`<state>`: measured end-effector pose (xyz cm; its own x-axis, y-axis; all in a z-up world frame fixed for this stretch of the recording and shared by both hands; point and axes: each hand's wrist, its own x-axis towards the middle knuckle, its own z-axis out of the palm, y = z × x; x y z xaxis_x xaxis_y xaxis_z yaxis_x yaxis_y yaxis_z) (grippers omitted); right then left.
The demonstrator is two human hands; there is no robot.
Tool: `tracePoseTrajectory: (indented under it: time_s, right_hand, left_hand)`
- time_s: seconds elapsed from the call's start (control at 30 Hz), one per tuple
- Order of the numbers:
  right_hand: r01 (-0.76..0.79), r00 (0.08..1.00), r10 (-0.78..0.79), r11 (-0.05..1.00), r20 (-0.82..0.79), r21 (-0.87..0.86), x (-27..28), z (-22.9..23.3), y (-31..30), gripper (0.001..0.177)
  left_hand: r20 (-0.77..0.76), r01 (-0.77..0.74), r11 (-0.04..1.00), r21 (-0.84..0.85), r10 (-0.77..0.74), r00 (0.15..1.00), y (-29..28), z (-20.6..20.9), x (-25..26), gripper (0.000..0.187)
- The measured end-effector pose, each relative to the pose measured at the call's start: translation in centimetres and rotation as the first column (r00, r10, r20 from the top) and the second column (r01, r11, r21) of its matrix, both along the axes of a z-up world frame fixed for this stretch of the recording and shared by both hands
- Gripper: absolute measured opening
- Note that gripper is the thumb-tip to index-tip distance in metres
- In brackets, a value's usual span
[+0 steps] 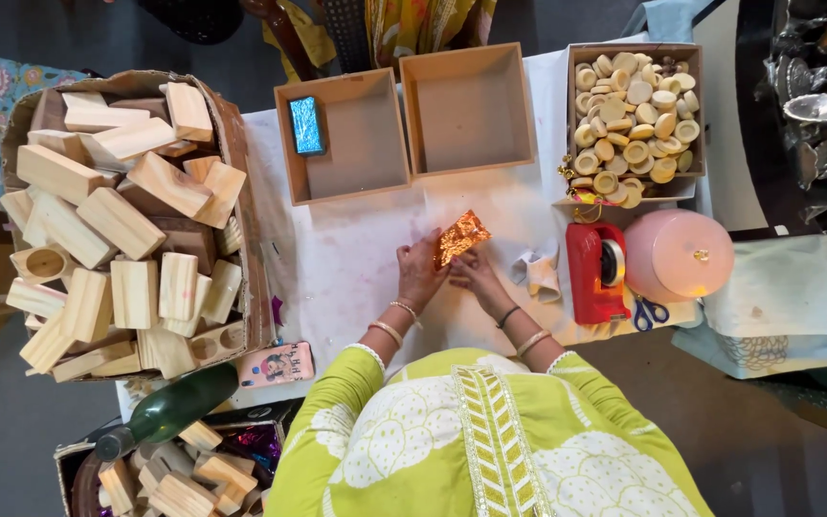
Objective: Wrapping wooden blocks in aluminum foil and purple decorative paper.
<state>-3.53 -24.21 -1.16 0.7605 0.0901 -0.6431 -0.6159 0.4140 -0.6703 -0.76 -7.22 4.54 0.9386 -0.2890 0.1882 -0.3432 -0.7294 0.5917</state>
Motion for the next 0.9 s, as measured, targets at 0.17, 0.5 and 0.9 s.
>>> tracePoseTrajectory:
  time_s: [0.17, 0.5, 0.9]
  right_hand:
    - [-0.032, 0.956, 0.079, 0.985, 0.282, -0.167, 3.4, -1.9, -2.3, 0.051]
    - [-0.138, 0.762, 0.450, 0.815, 0.465, -0.562, 5.8, 3.8, -3.9, 0.049]
    - [0.065, 0.683, 0.498, 0.688, 0.535, -0.723, 4.4, 7.7, -3.2, 0.060]
  left_hand:
    - [-0.059, -0.061, 0.973, -0.221, 0.049, 0.997, -2.1, 0.6, -0.4, 0.087]
    - [-0.197, 0.017, 0.892, -0.452, -0.119, 0.973, -1.4, 4.7, 3.6, 0.060]
    - [-0.259, -0.085, 0.919, -0.385, -0.019, 0.966, -2.7, 4.0, 4.3, 0.018]
